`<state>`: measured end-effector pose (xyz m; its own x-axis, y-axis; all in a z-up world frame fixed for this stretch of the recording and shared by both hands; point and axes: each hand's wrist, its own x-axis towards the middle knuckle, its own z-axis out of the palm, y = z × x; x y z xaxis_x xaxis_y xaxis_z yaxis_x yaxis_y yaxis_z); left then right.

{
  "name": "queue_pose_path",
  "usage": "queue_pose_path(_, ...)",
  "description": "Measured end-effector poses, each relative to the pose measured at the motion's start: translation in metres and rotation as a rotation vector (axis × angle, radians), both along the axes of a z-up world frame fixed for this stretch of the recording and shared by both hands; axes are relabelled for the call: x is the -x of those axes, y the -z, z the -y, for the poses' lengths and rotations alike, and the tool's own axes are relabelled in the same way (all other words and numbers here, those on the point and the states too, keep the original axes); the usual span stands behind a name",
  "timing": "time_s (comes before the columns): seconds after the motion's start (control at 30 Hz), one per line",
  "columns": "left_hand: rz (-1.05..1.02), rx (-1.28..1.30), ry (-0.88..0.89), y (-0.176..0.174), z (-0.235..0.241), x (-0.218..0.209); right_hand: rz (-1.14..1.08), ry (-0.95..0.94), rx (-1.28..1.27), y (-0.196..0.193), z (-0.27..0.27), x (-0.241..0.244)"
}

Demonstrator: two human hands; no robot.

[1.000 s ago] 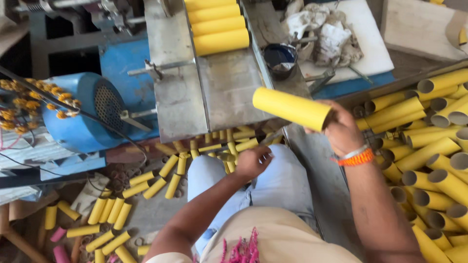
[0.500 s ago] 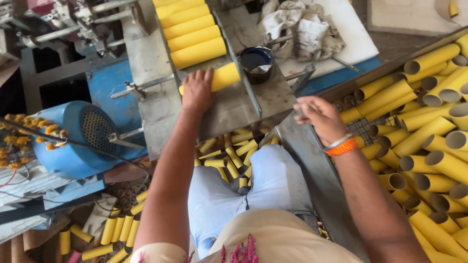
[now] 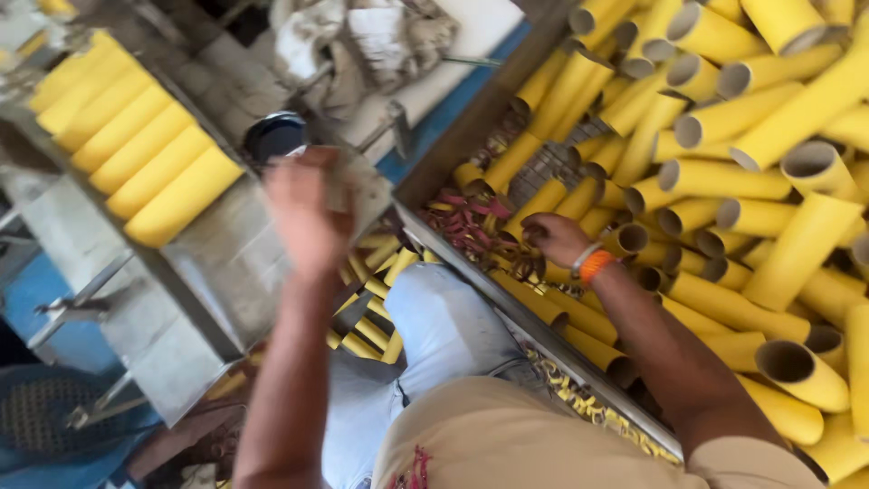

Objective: The person repeatedly picks up yellow cylindrical objects from a pile and places them onto a conveyor belt. The person handles the cylinders one at a time, moving them from the right side to the left side of the frame.

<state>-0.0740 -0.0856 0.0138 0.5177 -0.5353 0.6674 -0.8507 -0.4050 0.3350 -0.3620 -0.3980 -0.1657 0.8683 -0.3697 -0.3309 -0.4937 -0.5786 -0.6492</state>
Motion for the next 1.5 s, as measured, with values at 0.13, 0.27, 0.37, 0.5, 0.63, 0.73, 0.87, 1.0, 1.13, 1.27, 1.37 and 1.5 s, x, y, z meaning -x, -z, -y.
queue_pose_path(0.13,-0.261,-0.139,0.404,0.005,0.094,0.096,-0.172,0.018,0.103,0.049,0.01,0.002)
queue_pose_path(0.27,-0.455,-0.475,0.411,0.015,0.122,0.121,0.044,0.388,0.07,0.079,0.046,-0.002)
queue_pose_path(0.37,-0.491,-0.564,0.286,0.018,0.123,0.122,0.19,0.395,0.376,0.087,0.079,-0.02)
queue_pose_path(0.5,-0.429,-0.513,0.252,0.018,0.129,0.121,0.496,0.43,0.521,0.079,0.15,-0.068)
queue_pose_path(0.63,-0.497,-0.496,0.224,0.02,0.13,0.122,0.568,0.347,0.751,0.064,0.241,-0.111)
queue_pose_path(0.73,-0.489,-0.463,0.209,0.022,0.129,0.122,0.49,0.269,0.725,0.059,0.267,-0.127)
queue_pose_path(0.87,-0.472,-0.446,0.207,0.025,0.13,0.123,0.393,0.355,0.517,0.069,0.228,-0.119)
queue_pose_path(1.0,-0.483,-0.509,0.194,0.027,0.13,0.122,0.506,0.547,0.506,0.088,0.177,-0.103)
queue_pose_path(1.13,-0.521,-0.534,0.226,0.029,0.129,0.12,0.481,0.529,0.576,0.103,0.152,-0.076)
queue_pose_path(1.27,-0.555,-0.494,0.228,0.036,0.127,0.12,0.406,0.653,0.498,0.092,0.156,-0.049)
queue_pose_path(1.37,-0.497,-0.483,0.228,0.037,0.122,0.119,0.455,0.545,0.645,0.056,0.149,-0.035)
queue_pose_path(1.5,-0.58,-0.282,0.357,0.022,0.111,0.115,0.629,0.381,0.758,-0.028,0.113,-0.035)
